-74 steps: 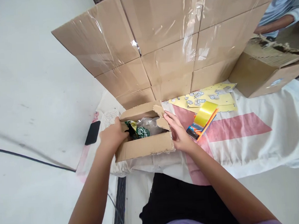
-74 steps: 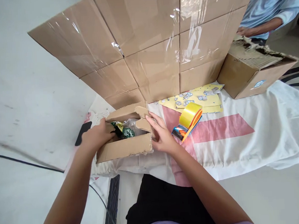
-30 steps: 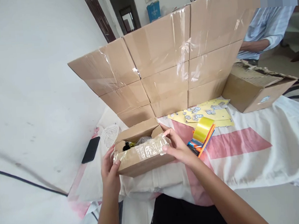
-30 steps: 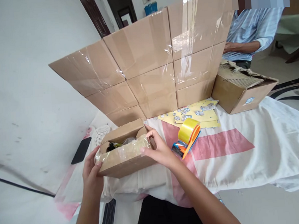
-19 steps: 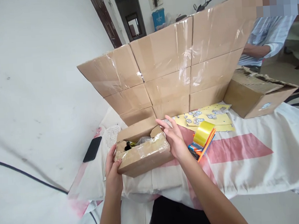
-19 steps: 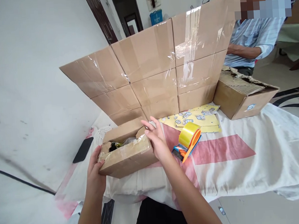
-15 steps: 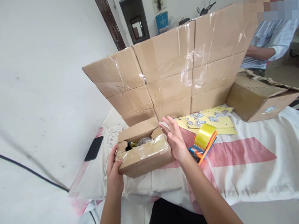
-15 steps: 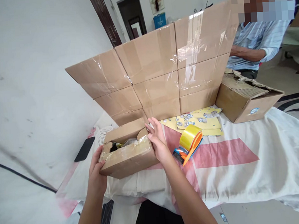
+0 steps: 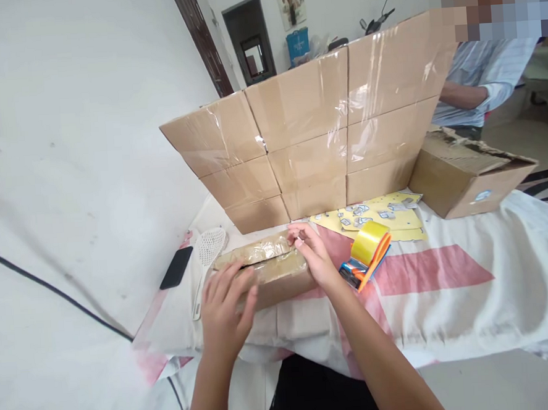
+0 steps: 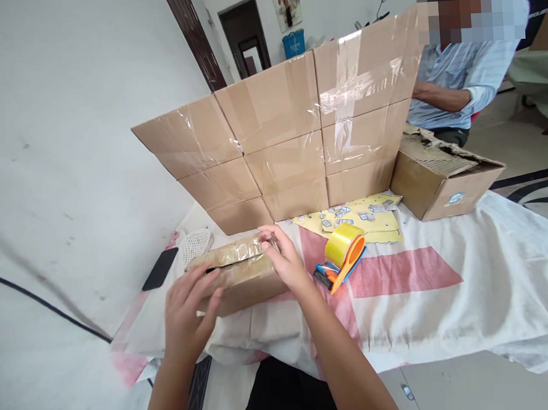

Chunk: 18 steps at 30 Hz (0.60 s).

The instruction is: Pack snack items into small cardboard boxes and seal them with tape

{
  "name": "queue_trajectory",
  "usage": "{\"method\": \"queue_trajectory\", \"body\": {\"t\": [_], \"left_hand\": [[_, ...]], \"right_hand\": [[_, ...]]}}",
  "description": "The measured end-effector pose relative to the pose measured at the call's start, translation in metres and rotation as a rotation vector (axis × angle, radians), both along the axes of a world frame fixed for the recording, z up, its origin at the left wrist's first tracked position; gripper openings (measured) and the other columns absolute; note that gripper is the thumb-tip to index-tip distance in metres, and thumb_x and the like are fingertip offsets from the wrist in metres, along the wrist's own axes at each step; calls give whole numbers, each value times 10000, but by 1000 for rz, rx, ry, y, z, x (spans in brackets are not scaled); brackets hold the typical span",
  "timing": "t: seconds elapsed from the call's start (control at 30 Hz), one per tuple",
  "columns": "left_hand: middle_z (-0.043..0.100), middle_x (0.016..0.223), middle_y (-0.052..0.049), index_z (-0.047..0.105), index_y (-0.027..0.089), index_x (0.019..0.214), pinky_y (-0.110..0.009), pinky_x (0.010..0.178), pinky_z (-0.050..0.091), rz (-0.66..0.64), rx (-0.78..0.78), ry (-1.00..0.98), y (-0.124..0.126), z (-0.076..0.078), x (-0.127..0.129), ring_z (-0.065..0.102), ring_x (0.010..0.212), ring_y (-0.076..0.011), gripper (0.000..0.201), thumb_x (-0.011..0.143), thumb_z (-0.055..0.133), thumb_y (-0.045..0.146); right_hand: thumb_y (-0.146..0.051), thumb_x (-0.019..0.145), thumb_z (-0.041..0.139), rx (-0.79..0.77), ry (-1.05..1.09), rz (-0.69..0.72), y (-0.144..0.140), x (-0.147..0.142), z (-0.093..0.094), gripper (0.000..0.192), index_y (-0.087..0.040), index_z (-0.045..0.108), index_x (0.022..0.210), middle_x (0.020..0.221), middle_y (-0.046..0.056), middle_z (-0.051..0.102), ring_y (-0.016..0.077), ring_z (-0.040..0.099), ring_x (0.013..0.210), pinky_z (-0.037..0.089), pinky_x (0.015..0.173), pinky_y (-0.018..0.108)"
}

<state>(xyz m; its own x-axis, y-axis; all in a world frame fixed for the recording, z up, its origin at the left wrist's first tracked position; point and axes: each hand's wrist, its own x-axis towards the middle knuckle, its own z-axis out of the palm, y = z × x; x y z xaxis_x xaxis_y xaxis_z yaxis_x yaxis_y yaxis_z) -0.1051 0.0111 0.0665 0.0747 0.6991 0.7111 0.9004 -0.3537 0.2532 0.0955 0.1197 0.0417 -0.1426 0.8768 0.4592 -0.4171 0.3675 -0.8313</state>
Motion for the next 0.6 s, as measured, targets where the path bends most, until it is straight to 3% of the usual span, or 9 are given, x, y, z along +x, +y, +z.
{"method": "queue_trajectory", "body": {"t": [0.1, 0.17, 0.23, 0.33, 0.4, 0.43, 0.5, 0.6], "left_hand": [[607, 1444, -105, 615, 294, 1376, -511, 1146, 349, -24, -224, 90, 11, 11, 16, 581, 1297, -369, 581, 818, 748, 385], [619, 1427, -106, 632, 296, 1366, -526, 1132, 365, -26, -317, 51, 21, 9, 20, 592, 1278, -402, 623, 771, 779, 401], [628, 1416, -97, 659, 296, 1335, -519, 1112, 395, -28, -363, 33, 29, 4, 19, 597, 1274, -404, 595, 760, 777, 390], [633, 1409, -112, 668, 271, 1319, -508, 1098, 421, -11, -358, 40, 34, -1, 17, 596, 1278, -399, 588, 754, 775, 396], [643, 1394, -123, 682, 260, 1296, -512, 1102, 417, -2, -340, 24, 34, -2, 18, 598, 1269, -404, 587, 734, 791, 390], [650, 1383, -122, 691, 263, 1280, -517, 1109, 407, -7, -326, 2, 34, -1, 19, 599, 1264, -407, 581, 723, 801, 388], [671, 1352, -112, 709, 277, 1243, -515, 1119, 390, -44, -271, -58, 32, 0, 19, 594, 1263, -403, 540, 723, 806, 389], [699, 1294, -94, 715, 275, 1204, -486, 1138, 365, -120, -136, -103, 25, 2, 19, 586, 1281, -355, 393, 820, 734, 358]], "right_hand": [[-391, 947, 586, 25, -35, -36, -4, 3, 3, 282, -263, 595, 1198, 1072, 32, 638, 204, 601, 1020, 453, 949, 362], [-373, 937, 600, 33, -19, -162, -11, 13, 8, 250, -250, 622, 1154, 1058, 39, 664, 208, 621, 1004, 464, 946, 371], [-332, 923, 604, 46, 34, -448, -22, 31, 10, 154, -229, 658, 1024, 953, 33, 670, 204, 627, 923, 473, 903, 367], [-250, 895, 555, 21, 167, -1024, -36, 70, 2, 124, -212, 598, 785, 782, -1, 581, 169, 561, 785, 451, 815, 329], [-227, 861, 543, -83, 198, -1206, -41, 97, -10, 140, -213, 521, 724, 734, -25, 505, 147, 502, 727, 427, 771, 306], [-239, 845, 549, -156, 190, -1179, -41, 108, -17, 141, -215, 495, 717, 724, -35, 480, 141, 486, 709, 423, 754, 301], [-306, 818, 580, -279, 139, -981, -39, 124, -31, 156, -216, 492, 727, 734, -36, 491, 145, 505, 707, 439, 738, 307], [-423, 785, 647, -326, 55, -729, -35, 131, -45, 231, -205, 575, 803, 811, 3, 603, 191, 585, 787, 485, 760, 343]]}}
